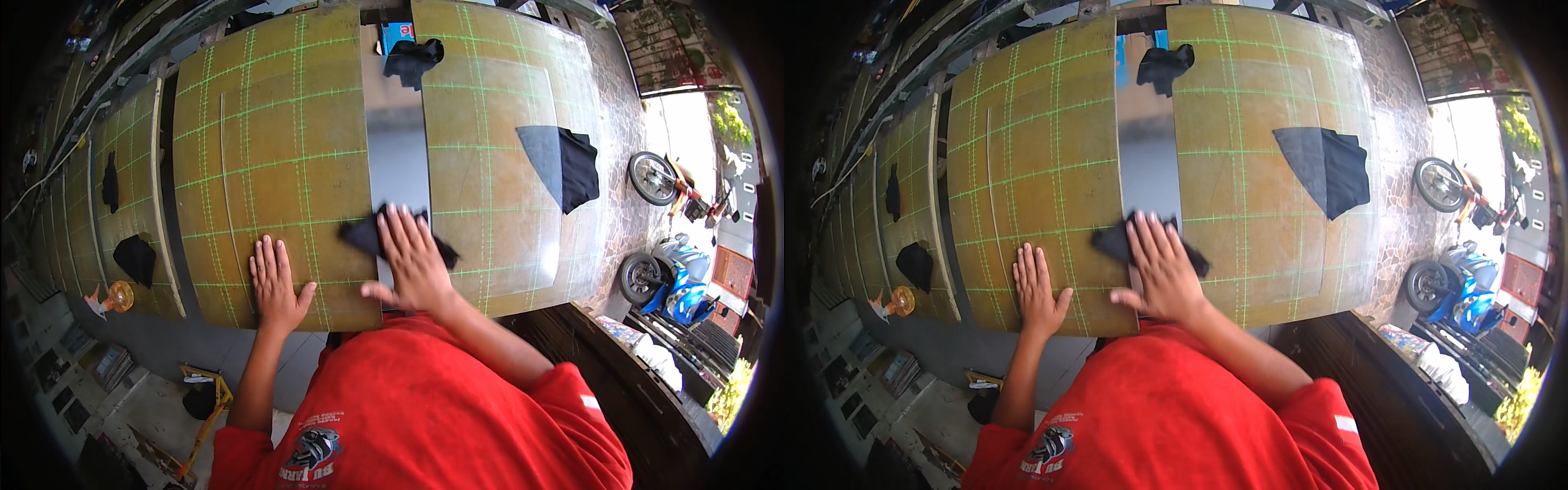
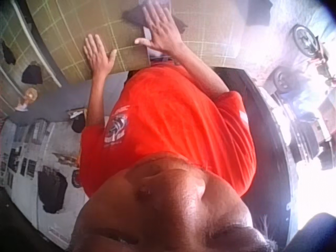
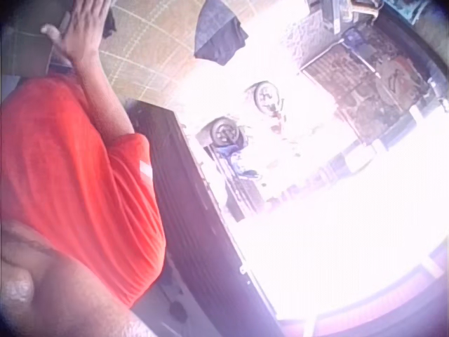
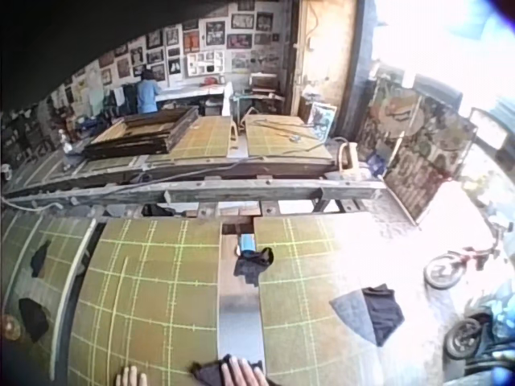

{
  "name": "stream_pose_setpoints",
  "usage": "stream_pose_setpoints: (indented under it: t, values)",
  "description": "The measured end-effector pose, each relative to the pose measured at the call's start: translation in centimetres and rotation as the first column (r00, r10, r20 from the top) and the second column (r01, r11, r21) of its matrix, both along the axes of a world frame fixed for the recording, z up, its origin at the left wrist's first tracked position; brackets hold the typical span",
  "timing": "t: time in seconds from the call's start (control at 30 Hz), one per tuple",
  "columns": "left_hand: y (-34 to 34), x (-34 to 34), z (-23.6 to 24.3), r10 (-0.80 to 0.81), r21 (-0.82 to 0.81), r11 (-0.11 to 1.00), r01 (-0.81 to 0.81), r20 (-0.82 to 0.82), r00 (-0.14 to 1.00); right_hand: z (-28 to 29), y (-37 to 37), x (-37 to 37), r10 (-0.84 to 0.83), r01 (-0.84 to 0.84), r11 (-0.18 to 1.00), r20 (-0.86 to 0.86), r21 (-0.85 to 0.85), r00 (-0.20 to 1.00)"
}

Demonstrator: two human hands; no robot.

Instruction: The person picks up pieces of black fabric and places them onto a screen printing table, using a transparent registration sheet to align them.

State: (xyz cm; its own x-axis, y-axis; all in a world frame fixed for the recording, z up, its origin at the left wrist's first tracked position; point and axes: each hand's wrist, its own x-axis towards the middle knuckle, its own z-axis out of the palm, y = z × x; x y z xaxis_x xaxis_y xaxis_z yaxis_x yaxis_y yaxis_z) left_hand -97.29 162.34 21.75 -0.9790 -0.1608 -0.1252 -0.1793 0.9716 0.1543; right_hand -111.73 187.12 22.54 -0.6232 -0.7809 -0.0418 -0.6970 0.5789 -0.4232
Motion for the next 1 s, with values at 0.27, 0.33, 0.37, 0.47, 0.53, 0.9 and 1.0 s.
stream_pose_setpoints:
  t: [0.27, 0.33, 0.37, 0.47, 0.53, 0.9, 1.0]
  values:
    - [-0.1, -0.2, 0.1, -0.010, -0.003, 1.000, 0.010, 0.011, 1.000, -2.4, -4.8, -12.9, -0.184, 0.162, 0.982, -0.282, -0.099, 0.942]
    - [0.0, -0.3, 0.2, -0.010, -0.007, 1.000, 0.010, 0.011, 1.000, -2.4, -6.5, -15.4, -0.225, 0.192, 0.972, -0.315, -0.133, 0.922]
    - [-0.1, -0.2, 0.1, -0.009, -0.007, 1.000, 0.009, 0.011, 1.000, -2.6, -6.8, -15.5, -0.226, 0.189, 0.972, -0.325, -0.142, 0.918]
    - [0.0, -0.1, 0.1, 0.003, 0.003, 1.000, -0.003, 0.008, 1.000, -2.1, -4.9, -10.8, -0.146, 0.125, 0.988, -0.295, -0.088, 0.944]
    - [0.0, 0.1, 0.0, 0.012, 0.010, 1.000, -0.012, 0.012, 1.000, -0.5, -1.8, -4.3, -0.043, 0.041, 0.999, -0.140, -0.016, 0.989]
    - [-0.1, 0.0, 0.3, -0.014, -0.011, 1.000, 0.014, -0.003, 1.000, -2.2, -6.9, -15.0, -0.205, 0.160, 0.973, -0.305, -0.168, 0.930]
    - [-0.2, -0.1, 0.0, -0.007, -0.002, 1.000, 0.007, -0.017, 1.000, -2.5, -6.6, -13.1, -0.176, 0.143, 0.981, -0.295, -0.132, 0.939]
